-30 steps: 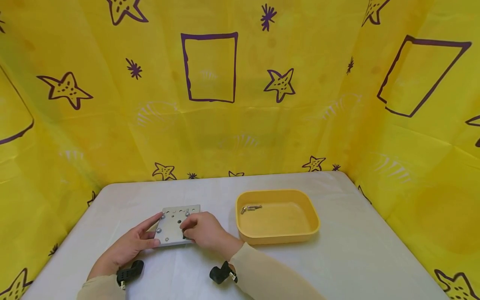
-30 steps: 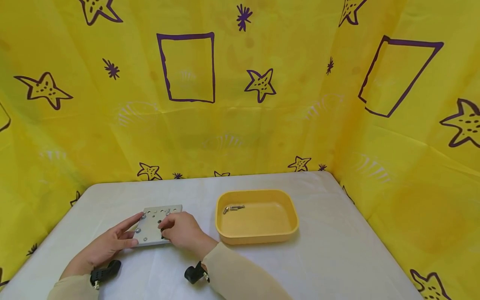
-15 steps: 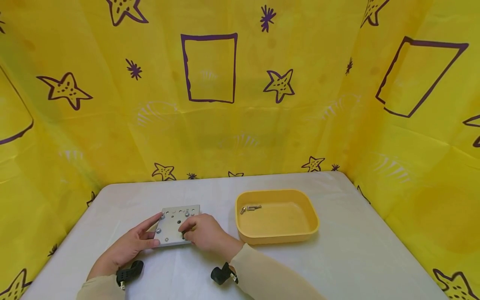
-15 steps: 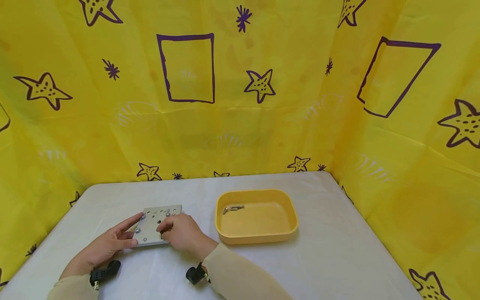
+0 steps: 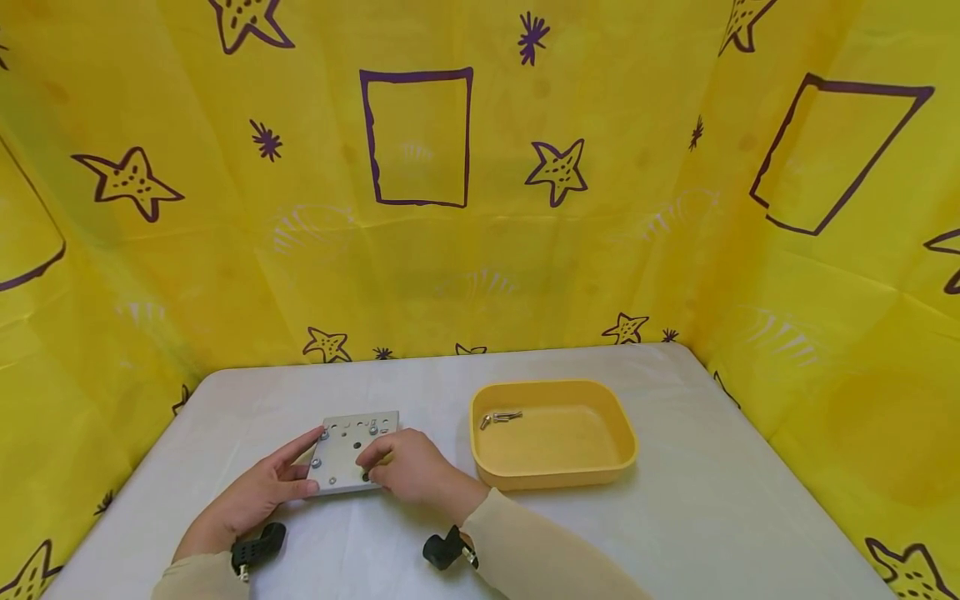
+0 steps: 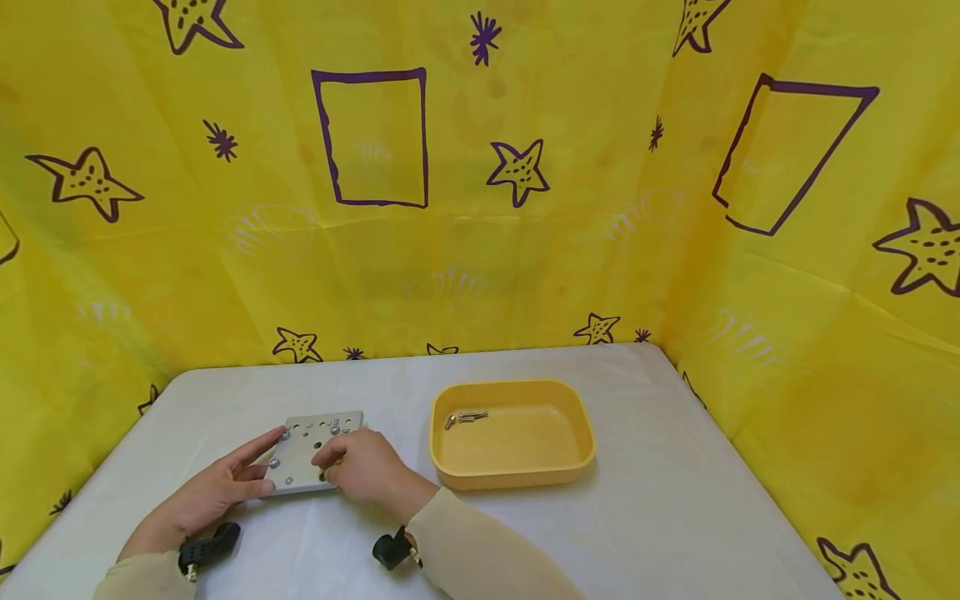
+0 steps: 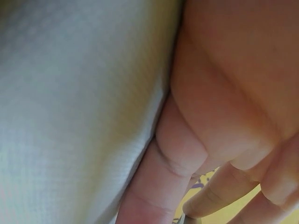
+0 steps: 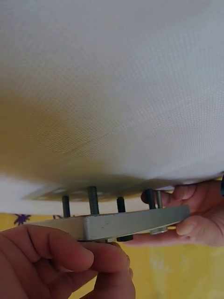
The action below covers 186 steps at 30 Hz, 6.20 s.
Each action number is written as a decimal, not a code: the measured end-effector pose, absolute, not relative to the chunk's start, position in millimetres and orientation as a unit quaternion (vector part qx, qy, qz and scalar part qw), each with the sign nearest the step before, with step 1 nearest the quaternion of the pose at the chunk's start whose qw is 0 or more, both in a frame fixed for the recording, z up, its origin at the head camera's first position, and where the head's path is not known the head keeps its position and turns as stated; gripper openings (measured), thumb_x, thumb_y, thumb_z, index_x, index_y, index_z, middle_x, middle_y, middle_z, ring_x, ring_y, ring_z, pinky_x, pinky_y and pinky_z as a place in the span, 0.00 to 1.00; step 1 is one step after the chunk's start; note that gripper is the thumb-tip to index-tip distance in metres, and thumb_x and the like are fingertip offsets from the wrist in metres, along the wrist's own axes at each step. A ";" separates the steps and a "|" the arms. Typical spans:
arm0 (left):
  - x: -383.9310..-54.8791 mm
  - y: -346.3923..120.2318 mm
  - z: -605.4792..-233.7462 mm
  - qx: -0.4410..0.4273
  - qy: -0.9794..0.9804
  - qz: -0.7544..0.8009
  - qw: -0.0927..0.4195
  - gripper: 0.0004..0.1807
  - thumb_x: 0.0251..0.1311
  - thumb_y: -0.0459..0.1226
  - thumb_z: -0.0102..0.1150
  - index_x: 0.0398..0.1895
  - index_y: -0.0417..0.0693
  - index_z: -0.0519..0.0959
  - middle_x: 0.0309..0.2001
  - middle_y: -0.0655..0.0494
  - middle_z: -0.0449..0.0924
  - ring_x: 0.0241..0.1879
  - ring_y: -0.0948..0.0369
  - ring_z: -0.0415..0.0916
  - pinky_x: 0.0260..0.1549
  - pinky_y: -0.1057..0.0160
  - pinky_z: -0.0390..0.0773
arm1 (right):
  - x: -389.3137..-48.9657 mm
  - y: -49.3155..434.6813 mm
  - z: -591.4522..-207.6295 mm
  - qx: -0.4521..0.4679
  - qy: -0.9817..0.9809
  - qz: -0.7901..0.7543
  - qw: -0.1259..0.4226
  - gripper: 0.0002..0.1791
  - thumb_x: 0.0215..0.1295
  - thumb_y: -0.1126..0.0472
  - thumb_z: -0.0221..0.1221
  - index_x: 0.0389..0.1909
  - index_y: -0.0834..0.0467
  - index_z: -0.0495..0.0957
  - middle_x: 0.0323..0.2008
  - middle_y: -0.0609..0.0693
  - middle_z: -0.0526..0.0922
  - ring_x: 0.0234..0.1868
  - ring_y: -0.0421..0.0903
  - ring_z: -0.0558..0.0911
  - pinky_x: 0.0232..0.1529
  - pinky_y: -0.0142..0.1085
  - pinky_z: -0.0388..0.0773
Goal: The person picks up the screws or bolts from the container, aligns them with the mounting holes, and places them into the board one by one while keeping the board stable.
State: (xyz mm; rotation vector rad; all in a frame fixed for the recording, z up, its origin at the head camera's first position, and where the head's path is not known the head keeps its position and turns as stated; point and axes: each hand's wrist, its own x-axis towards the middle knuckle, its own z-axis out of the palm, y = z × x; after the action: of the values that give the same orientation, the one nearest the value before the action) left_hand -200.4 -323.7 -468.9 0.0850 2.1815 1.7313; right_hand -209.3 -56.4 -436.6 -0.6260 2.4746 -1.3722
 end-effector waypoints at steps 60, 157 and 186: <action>-199.8 -323.7 -469.9 0.039 0.783 0.600 0.158 0.52 0.55 0.35 0.73 0.80 0.54 0.53 0.76 0.35 0.47 0.55 0.48 0.73 0.47 0.62 0.76 | -254.6 87.9 -452.5 -0.184 0.927 -0.311 0.099 0.17 0.55 0.65 0.65 0.47 0.54 0.84 0.44 0.45 0.83 0.44 0.46 0.76 0.52 0.42 0.71; -196.2 -320.9 -465.0 0.017 0.777 0.606 0.171 0.52 0.56 0.34 0.72 0.80 0.55 0.52 0.77 0.37 0.41 0.55 0.49 0.72 0.48 0.61 0.76 | -251.7 -82.6 -428.1 -0.114 0.843 -0.515 0.107 0.04 0.62 0.66 0.67 0.30 0.53 0.85 0.26 0.42 0.80 0.28 0.40 0.77 0.30 0.32 0.75; -195.7 -321.7 -466.5 0.015 0.783 0.597 0.171 0.52 0.55 0.35 0.72 0.80 0.57 0.53 0.77 0.38 0.43 0.57 0.49 0.72 0.49 0.59 0.76 | -243.8 -65.1 -419.6 -0.072 0.770 -0.623 0.118 0.03 0.65 0.65 0.65 0.36 0.54 0.85 0.32 0.46 0.83 0.30 0.43 0.80 0.35 0.39 0.79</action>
State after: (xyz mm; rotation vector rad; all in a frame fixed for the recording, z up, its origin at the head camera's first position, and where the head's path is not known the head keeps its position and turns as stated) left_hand -195.7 -321.7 -466.5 0.0424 2.2250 1.6960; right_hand -243.8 -65.1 -419.6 -0.2103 2.2538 -1.8223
